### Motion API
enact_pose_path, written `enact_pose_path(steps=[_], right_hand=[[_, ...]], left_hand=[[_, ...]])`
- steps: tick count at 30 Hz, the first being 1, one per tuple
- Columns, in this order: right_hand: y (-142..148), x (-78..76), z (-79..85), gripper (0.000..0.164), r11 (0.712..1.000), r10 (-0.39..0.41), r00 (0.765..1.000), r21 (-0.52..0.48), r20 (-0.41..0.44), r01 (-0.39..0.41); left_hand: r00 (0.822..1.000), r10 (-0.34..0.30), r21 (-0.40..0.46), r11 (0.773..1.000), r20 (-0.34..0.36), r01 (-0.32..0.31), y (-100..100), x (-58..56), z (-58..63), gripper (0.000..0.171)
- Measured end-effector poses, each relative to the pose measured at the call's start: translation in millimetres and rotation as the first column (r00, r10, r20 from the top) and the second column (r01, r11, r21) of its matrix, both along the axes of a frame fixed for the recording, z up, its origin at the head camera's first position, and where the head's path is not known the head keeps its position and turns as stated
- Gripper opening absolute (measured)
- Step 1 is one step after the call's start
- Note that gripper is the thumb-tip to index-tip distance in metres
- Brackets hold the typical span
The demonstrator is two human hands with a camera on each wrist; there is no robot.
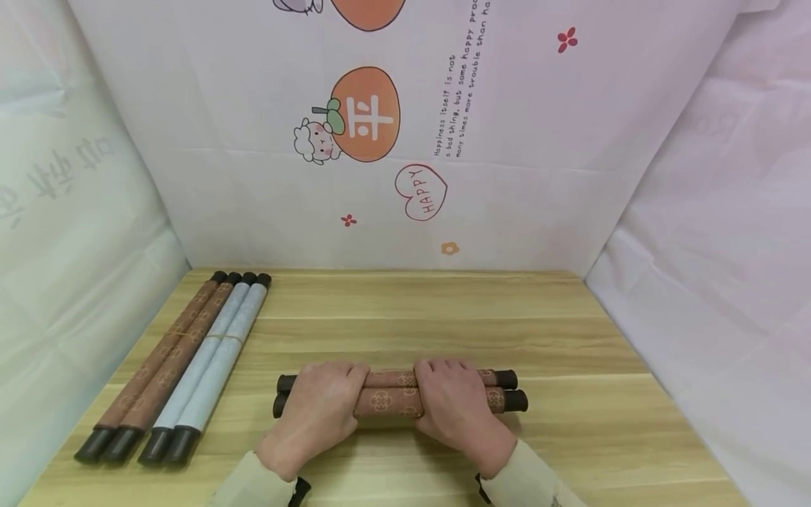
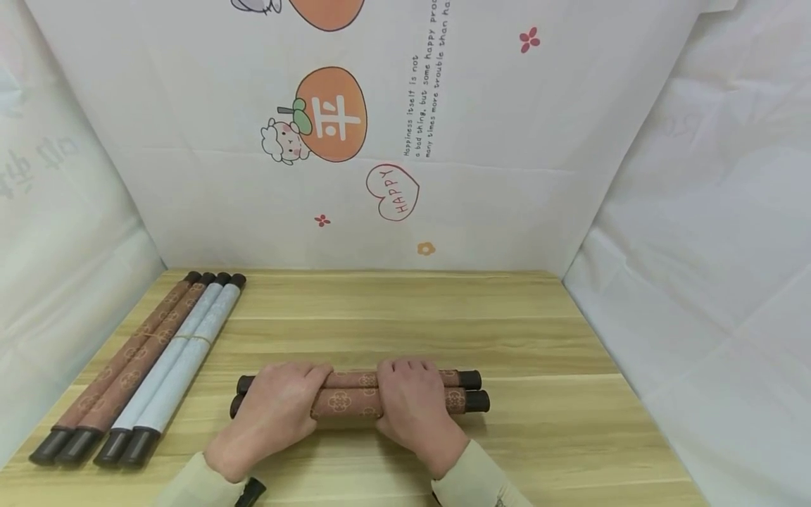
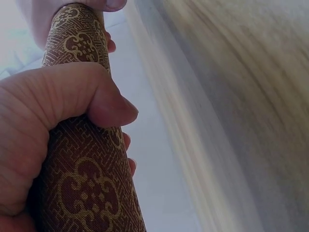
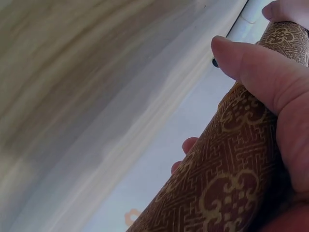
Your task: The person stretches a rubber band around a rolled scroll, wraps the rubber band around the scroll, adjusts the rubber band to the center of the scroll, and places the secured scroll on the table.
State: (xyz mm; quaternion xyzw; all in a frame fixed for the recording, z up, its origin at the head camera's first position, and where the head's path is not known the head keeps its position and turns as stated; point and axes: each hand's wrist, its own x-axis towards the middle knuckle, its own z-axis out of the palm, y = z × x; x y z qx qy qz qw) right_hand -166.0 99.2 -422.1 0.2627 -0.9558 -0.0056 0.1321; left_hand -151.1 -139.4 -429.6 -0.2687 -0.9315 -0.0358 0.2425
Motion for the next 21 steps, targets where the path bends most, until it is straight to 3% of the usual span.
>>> enact_pose_path(steps=[8,21], right_hand=[[-8,1.4,-0.1,0.063,0.999,-0.019,1.000,0.042,0.011,0.019],[-19,5.9,1.2,0.068,0.999,0.034,0.999,0.002,-0.015,-0.034]], left_hand=[[1.000,-0.003,0.013,1.000,-0.010,0.003,2,0.1,-0.9,0.042],[1.000,-0.023,0.030,0.999,-0.002,0.023,7,1.7,-3.3,0.044]])
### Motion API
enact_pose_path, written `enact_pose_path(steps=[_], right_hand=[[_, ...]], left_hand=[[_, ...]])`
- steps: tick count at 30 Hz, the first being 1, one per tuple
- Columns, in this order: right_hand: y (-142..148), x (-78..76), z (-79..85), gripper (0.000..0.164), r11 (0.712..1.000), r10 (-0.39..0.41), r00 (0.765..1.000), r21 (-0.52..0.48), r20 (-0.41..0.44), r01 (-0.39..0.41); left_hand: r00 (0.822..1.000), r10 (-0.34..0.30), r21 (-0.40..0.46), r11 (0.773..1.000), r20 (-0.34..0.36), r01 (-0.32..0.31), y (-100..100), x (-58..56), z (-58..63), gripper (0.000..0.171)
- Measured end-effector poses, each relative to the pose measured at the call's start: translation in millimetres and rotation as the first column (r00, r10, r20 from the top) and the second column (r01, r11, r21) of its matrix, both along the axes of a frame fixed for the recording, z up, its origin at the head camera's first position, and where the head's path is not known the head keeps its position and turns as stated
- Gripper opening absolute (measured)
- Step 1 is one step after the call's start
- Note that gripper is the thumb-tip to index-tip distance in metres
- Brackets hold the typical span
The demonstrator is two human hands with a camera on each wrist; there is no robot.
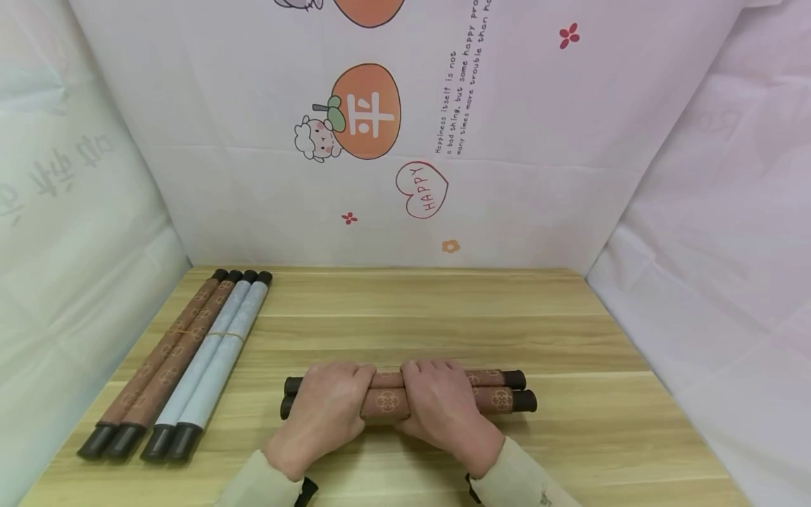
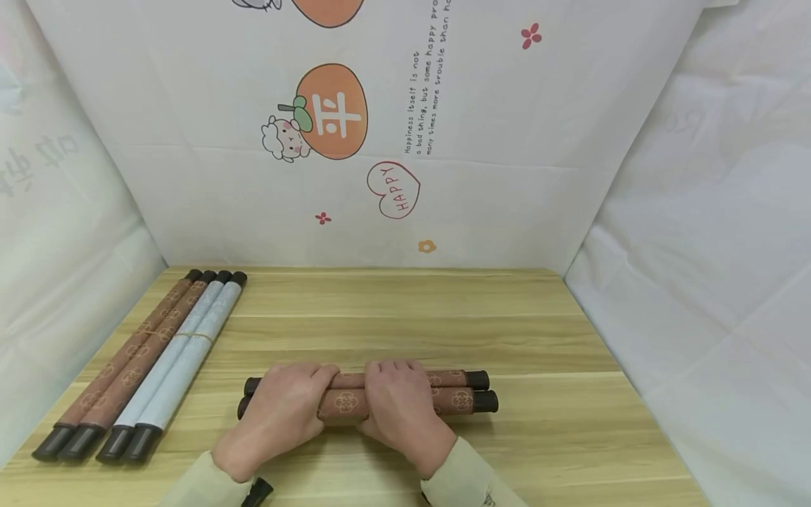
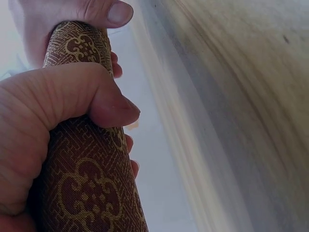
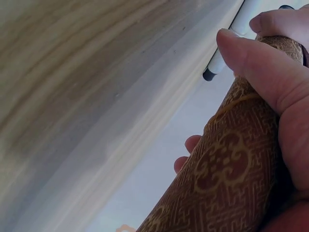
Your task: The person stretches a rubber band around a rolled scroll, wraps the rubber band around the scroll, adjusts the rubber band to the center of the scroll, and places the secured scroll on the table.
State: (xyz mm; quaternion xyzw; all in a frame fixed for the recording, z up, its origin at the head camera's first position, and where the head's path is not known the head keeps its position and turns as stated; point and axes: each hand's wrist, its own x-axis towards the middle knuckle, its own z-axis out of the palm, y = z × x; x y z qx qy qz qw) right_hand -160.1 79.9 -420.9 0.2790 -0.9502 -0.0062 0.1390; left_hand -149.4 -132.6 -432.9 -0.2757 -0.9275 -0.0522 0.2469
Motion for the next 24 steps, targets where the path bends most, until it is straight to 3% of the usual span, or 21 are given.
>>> enact_pose_path(steps=[5,13,24], right_hand=[[-1,-0.6,1.9,0.073,1.000,-0.004,0.999,0.002,0.037,0.004],[11,-4.6,7.3,0.106,0.999,-0.025,0.986,-0.036,0.167,0.032],[20,-7.5,5.2,0.098,0.999,-0.023,0.987,-0.039,0.158,0.029]], left_hand=[[1.000,0.001,-0.007,1.000,-0.016,-0.001,1,-0.8,0.3,0.045],[1.000,0.028,-0.031,0.999,0.007,-0.027,-3,-1.4,3.5,0.046],[0.999,0.049,-0.041,0.998,0.024,-0.048,-8,-1.4,3.3,0.047]])
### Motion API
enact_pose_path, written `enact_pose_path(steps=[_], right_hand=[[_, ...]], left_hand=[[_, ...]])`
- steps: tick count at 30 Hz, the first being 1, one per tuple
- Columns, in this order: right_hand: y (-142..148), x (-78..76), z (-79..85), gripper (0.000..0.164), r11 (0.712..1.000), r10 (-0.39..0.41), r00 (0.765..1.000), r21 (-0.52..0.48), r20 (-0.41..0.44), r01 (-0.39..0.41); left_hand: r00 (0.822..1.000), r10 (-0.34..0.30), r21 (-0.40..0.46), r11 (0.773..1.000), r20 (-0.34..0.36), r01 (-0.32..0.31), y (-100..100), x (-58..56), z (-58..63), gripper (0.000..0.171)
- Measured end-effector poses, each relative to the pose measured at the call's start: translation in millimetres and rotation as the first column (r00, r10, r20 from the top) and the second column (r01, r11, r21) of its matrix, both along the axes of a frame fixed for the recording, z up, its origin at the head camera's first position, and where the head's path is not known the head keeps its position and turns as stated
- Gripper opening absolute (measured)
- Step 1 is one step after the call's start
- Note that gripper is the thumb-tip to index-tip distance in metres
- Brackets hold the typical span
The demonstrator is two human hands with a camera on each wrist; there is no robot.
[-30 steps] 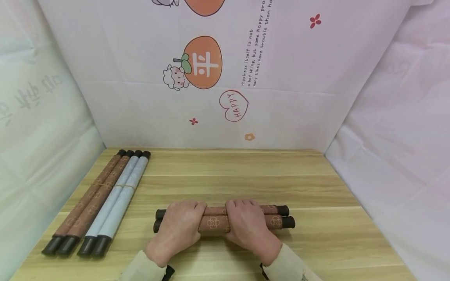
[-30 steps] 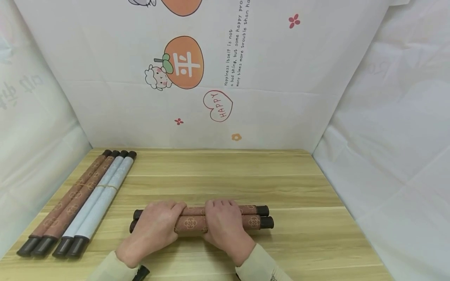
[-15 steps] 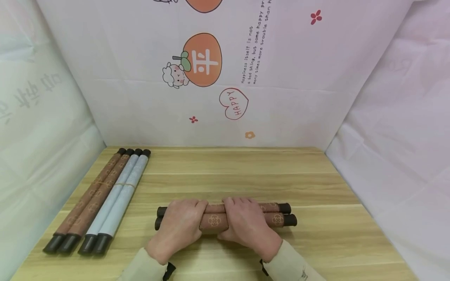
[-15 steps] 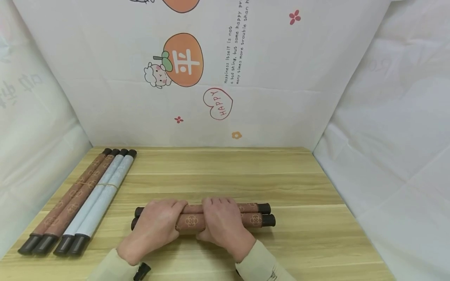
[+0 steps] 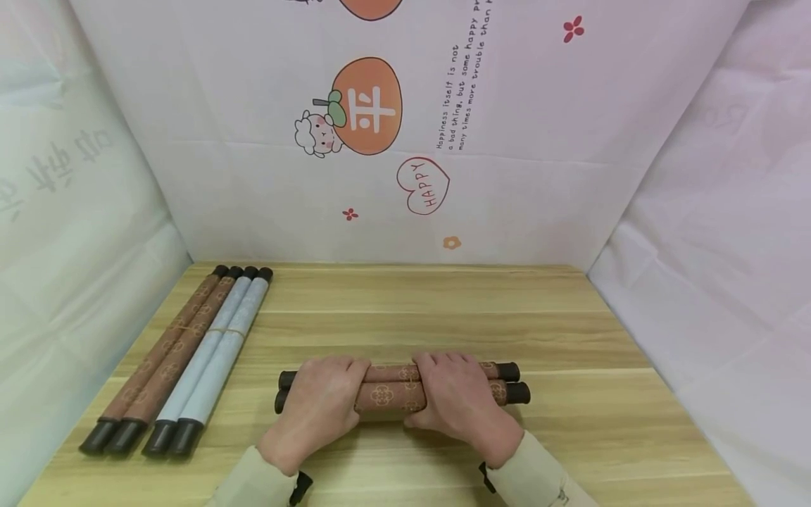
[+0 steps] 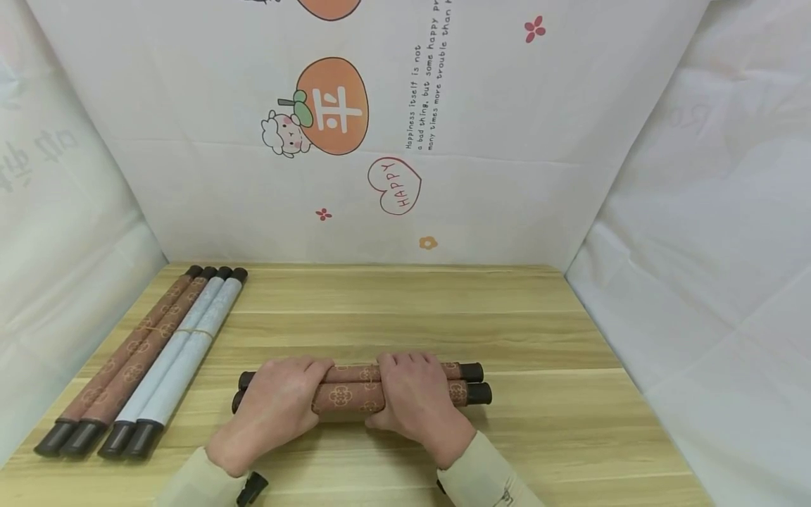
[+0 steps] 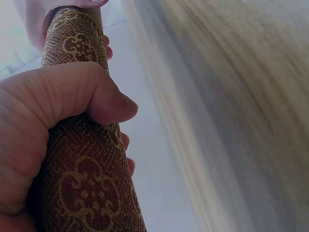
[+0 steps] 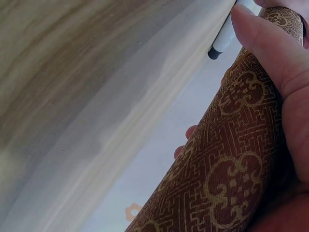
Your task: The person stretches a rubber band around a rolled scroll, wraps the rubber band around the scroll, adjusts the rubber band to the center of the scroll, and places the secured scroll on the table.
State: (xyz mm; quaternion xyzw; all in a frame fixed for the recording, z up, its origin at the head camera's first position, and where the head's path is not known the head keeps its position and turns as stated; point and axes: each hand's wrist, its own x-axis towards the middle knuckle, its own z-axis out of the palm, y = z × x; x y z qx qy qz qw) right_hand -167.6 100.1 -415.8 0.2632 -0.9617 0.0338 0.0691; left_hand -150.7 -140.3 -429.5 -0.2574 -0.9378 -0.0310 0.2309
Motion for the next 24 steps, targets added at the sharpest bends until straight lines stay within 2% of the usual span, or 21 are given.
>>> enact_pose_path(steps=[7,20,24], right_hand=[[0.6,1.3,-1.7,0.100,0.999,0.034,0.999,0.011,-0.031,-0.034],[1.4,4.0,0.6,0.089,0.998,0.057,0.998,-0.015,-0.032,-0.057],[2.0,3.7,0.7,0.093,0.998,0.063,0.998,-0.016,-0.013,-0.063]], left_hand=[[1.000,-0.001,0.002,1.000,0.006,0.001,0.7,0.0,-0.8,0.046],[1.000,0.000,-0.006,1.000,0.023,0.000,1.0,2.2,-1.2,0.047],[0.999,0.001,-0.007,1.000,0.038,-0.001,1.0,2.8,-1.4,0.047]])
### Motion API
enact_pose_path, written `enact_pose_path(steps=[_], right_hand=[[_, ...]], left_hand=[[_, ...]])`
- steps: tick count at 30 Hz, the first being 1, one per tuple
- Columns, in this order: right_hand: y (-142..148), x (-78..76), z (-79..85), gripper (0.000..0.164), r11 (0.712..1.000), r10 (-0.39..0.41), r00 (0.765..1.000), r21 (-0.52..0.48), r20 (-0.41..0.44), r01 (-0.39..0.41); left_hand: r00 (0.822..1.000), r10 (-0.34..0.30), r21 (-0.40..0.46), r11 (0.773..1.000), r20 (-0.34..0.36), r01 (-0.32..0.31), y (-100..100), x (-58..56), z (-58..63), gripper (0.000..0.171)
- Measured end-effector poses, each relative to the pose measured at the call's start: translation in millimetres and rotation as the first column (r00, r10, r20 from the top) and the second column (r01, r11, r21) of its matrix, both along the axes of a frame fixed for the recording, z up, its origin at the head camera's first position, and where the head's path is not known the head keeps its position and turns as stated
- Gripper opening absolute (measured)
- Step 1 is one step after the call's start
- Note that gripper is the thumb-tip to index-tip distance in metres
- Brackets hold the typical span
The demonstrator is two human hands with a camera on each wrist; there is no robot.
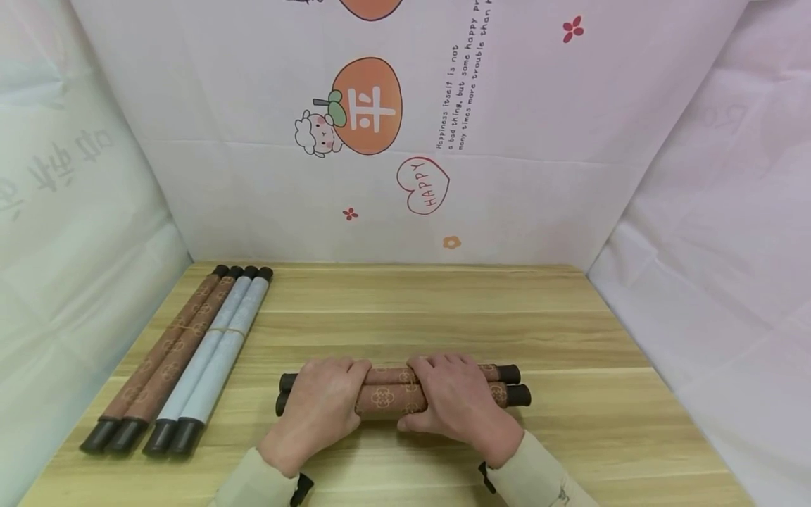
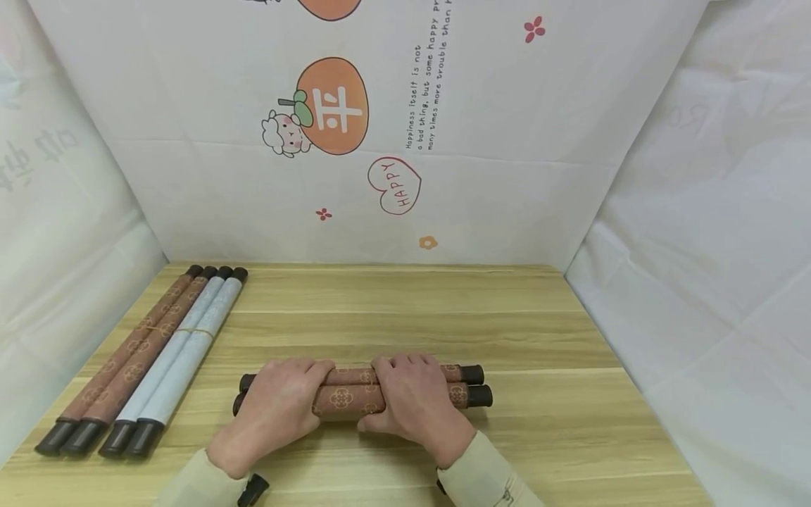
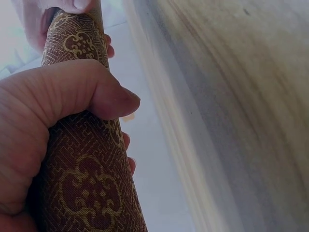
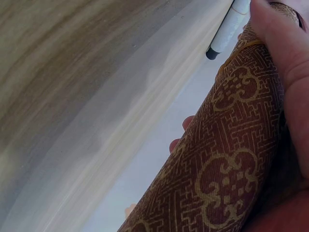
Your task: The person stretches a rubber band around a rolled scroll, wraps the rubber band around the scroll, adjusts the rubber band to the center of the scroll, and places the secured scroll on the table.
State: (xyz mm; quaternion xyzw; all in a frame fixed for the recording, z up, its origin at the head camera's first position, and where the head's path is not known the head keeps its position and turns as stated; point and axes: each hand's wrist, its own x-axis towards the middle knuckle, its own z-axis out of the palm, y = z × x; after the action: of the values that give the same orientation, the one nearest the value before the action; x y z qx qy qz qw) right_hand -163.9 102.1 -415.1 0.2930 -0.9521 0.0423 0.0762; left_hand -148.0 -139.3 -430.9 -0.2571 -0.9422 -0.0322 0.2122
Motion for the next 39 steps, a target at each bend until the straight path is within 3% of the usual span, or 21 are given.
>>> enact_pose_path(steps=[6,17,28,33,39], right_hand=[[2,-0.6,0.0,0.096,1.000,0.015,1.000,-0.005,0.011,-0.015],[2,-0.9,-2.4,0.070,0.999,0.038,0.999,0.015,-0.030,-0.038],[1,-0.1,-3.8,0.060,0.998,0.062,0.997,0.008,-0.049,-0.062],[2,-0.6,-3.8,0.054,0.998,0.053,0.997,0.017,-0.052,-0.053],[1,-1.4,-5.8,0.055,0.998,0.048,0.997,0.036,-0.064,-0.046]], left_hand=[[1.000,0.000,0.016,1.000,0.023,0.000,0,1.1,-0.5,0.044],[0.998,-0.015,0.010,1.000,0.060,0.014,-3,3.5,0.0,0.045],[0.968,-0.067,-0.002,0.998,0.240,0.069,-14,8.3,10.7,0.063],[0.959,-0.090,0.004,0.996,0.268,0.092,-19,10.2,10.6,0.079],[0.956,-0.096,-0.003,0.995,0.276,0.101,-21,12.5,9.9,0.086]])
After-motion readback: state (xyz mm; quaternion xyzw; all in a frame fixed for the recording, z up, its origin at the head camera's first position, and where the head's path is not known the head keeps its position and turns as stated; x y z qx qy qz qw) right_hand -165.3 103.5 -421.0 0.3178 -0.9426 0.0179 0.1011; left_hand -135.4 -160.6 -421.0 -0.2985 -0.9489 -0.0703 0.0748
